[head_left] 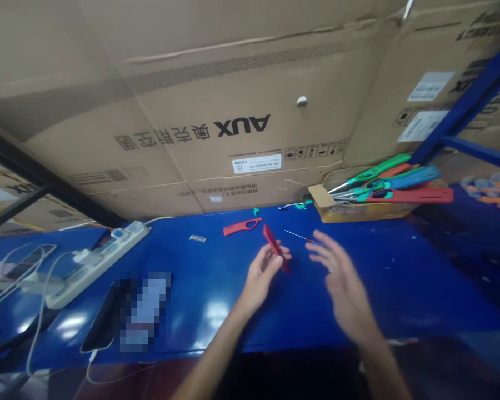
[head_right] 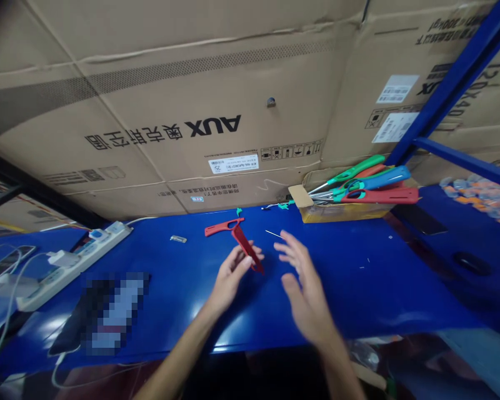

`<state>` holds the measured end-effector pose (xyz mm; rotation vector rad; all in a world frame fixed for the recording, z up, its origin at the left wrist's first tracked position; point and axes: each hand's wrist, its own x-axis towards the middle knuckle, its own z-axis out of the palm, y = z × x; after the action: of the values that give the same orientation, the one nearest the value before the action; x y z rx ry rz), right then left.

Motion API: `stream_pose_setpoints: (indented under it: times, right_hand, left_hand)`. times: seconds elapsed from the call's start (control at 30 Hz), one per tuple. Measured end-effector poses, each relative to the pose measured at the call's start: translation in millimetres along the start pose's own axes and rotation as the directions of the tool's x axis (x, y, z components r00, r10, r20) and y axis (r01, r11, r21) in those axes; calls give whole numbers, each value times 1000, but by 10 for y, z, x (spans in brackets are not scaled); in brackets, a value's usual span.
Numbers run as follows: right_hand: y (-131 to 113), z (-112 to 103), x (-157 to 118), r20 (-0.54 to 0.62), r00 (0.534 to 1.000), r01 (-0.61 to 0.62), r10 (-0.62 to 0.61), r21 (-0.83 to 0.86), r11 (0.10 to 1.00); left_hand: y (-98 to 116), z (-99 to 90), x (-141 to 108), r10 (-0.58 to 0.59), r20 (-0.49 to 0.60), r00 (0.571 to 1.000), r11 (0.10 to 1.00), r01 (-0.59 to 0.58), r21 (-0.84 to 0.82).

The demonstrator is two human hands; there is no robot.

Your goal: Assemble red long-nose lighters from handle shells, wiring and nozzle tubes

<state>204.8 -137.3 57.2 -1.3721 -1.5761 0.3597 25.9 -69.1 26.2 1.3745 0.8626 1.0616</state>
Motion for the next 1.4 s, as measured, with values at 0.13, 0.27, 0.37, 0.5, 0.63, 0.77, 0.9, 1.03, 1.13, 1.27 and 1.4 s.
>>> stream_pose_setpoints:
  times: [0.13, 0.27, 0.37, 0.5, 0.63, 0.77, 0.9, 1.03, 1.13, 1.27, 1.4]
  right_hand:
    - [163, 304, -290, 6, 976, -213, 217, 219, 952]
    - [436, 257, -309, 99, 969, -241, 227, 165, 956]
    - [598, 84, -179, 71, 985, -159, 155, 55, 986]
    - [803, 30, -112, -72, 989, -135, 127, -132, 982]
    - [901, 130, -144, -125, 992, -69, 15, -441, 895]
    - [858, 175, -167, 116, 979, 198, -165, -412, 889]
    - [868, 218, -169, 263, 942, 300, -209, -378, 876]
    - [923, 271, -157, 218, 963, 241, -157, -448, 861]
    - [916, 275, -159, 269, 956, 232, -119, -441, 867]
    - [836, 232, -157, 277, 957, 203, -88, -421, 884]
    - [769, 196, -146, 320, 934, 285, -157, -405, 869]
  left_hand:
    - [36, 33, -171, 90, 176, 980, 841, -170, 514]
    - [90, -55, -88, 91, 475, 875, 606, -427, 671]
    - [58, -261, 194, 90, 498, 863, 480, -475, 737]
    - [-171, -678, 658, 225, 130, 966, 295, -195, 935]
    - [-356, -910, 879, 285, -53, 957, 294, -35, 955]
    - [-273, -866, 809, 320, -68, 945, 331, -44, 943]
    - [-65, -679, 549, 359, -128, 925, 580, -114, 807]
    - [-51, -458, 151, 178, -307, 935, 944, -74, 321]
    - [-184, -408, -141, 8, -341, 940, 987, 48, 155]
    - [-321, -479, -333, -73, -298, 952, 950, 158, 271]
    - [-234, -491, -199, -39, -45, 998, 782, 58, 621]
